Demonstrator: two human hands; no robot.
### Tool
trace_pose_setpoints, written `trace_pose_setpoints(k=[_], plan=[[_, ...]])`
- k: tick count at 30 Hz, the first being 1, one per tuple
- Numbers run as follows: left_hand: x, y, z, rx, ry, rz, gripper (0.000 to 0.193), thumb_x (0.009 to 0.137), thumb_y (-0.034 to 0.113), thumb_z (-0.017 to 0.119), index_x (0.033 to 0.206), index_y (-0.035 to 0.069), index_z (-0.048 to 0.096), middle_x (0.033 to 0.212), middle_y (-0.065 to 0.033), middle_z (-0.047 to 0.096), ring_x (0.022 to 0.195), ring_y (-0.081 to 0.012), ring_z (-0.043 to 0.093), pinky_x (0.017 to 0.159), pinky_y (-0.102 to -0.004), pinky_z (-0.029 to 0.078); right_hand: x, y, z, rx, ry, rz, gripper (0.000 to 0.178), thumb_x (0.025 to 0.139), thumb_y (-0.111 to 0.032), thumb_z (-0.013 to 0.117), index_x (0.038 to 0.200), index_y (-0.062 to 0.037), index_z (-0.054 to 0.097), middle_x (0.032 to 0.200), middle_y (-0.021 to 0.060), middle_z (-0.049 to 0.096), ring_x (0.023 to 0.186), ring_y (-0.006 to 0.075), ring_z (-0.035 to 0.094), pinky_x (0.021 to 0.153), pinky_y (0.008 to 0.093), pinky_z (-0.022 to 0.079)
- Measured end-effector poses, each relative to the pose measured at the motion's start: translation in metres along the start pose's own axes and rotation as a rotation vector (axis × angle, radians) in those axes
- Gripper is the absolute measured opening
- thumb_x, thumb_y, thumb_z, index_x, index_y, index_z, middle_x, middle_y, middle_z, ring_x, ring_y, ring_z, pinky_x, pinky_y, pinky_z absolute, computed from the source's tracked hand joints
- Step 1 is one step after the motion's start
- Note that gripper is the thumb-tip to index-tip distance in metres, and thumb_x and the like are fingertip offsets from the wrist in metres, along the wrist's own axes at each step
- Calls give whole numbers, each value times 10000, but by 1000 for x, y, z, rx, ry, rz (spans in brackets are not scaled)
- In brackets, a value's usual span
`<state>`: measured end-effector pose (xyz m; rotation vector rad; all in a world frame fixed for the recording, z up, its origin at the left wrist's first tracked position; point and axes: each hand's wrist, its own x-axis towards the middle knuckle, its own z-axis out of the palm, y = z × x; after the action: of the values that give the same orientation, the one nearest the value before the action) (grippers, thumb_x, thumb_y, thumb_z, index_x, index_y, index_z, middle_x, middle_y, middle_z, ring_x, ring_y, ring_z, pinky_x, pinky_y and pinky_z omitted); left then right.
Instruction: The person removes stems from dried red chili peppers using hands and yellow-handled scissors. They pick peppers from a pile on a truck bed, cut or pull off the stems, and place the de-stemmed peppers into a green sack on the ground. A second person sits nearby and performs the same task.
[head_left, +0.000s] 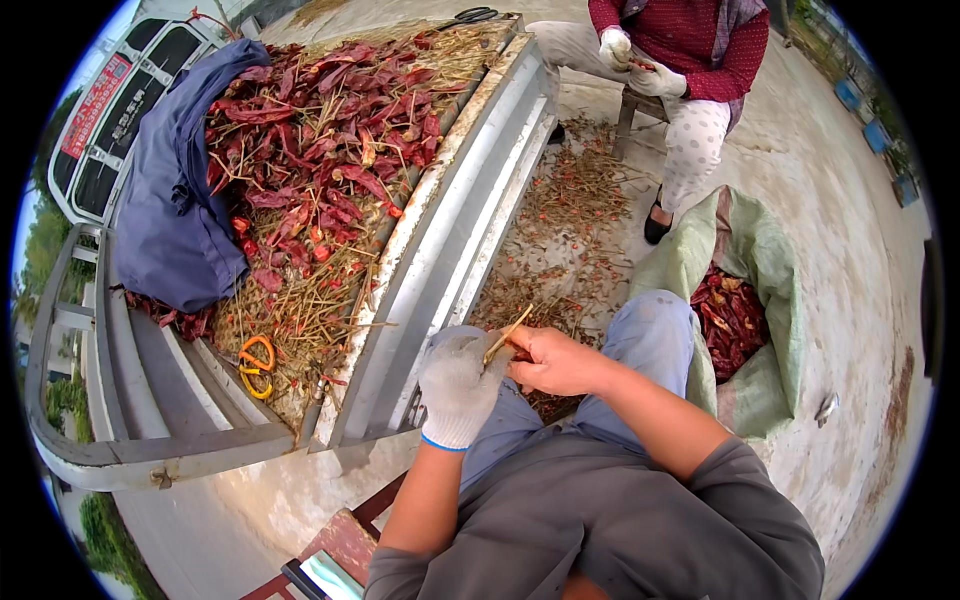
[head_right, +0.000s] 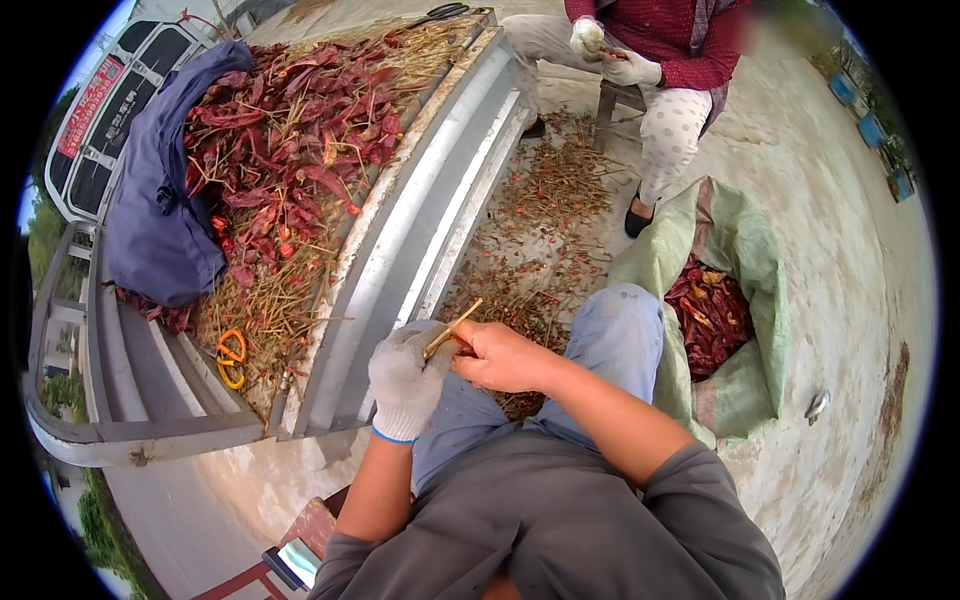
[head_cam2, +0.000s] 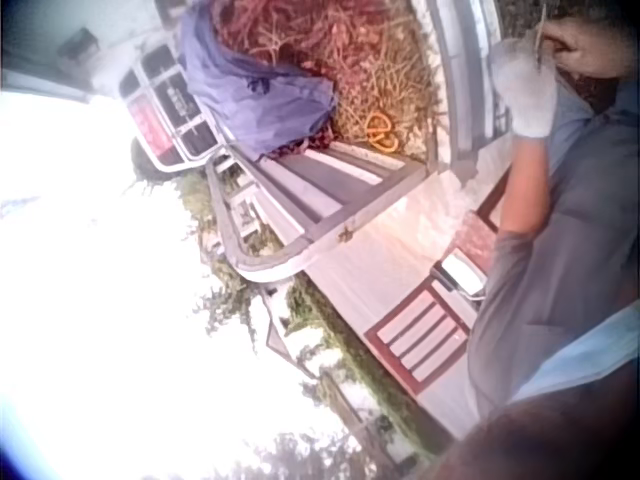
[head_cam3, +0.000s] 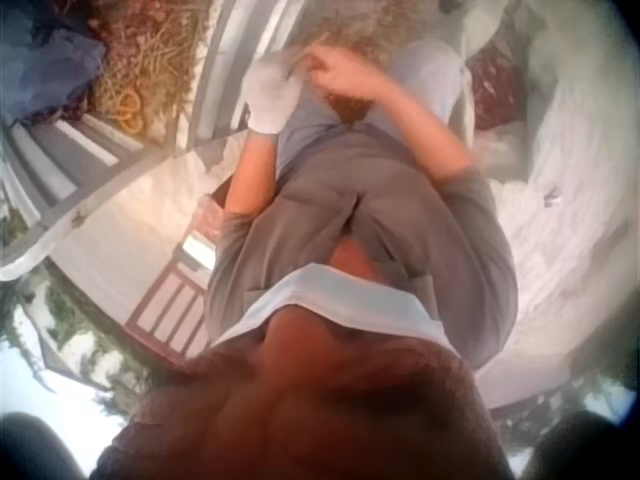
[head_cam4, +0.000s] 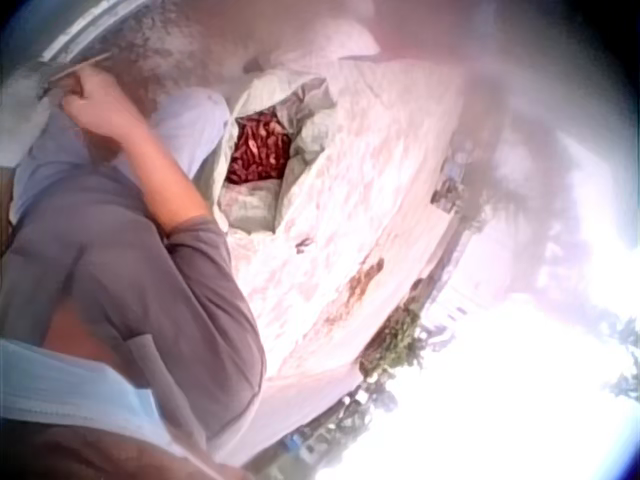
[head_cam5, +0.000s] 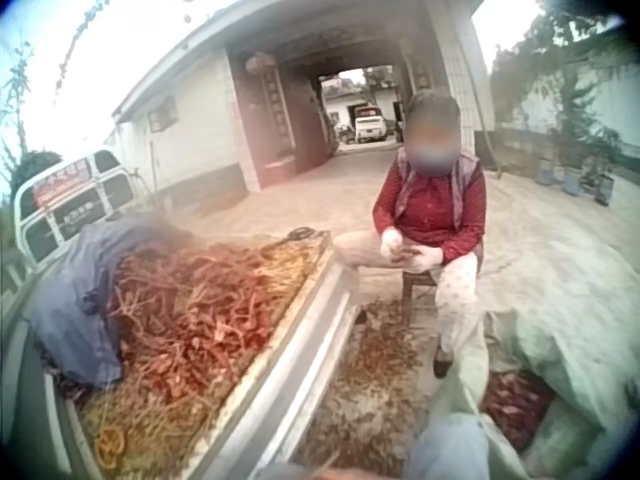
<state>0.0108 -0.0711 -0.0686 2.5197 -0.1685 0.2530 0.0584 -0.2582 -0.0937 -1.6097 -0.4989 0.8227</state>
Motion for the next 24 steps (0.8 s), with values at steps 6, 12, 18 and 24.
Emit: trace_pose_setpoints(k=[6,12,18,24], plan=[[-10,-7,2,-403,-89,-314,168,987,170,661,934,36,747,804,-119,709,682,-268,669,635,-392,517,6,7,0,-534,72,-317,243,1015,-236,679,948,-12,616,904,213,670,796,431,660,743,506,534],[-21,-12,26,-1380,52,-811,160,1000,171,663,917,40,705,801,-38,699,665,-111,623,605,-292,488,3,17,7,-496,133,-442,233,1034,-225,651,925,-22,619,837,177,635,753,395,638,683,478,509],[-3,-5,-14,-47,-369,-355,570,901,418,722,1347,64,692,1120,-221,765,1042,-370,749,927,-454,564,-13,18,4,-146,233,-333,165,1049,-177,625,981,-30,660,771,71,623,697,237,624,654,392,514],[22,-31,-96,170,90,-321,288,950,224,679,1192,106,779,1112,-182,772,1023,-359,739,905,-438,575,-35,55,-22,253,305,-89,181,1103,-180,578,1034,-38,666,746,-38,559,623,45,511,564,253,444]])
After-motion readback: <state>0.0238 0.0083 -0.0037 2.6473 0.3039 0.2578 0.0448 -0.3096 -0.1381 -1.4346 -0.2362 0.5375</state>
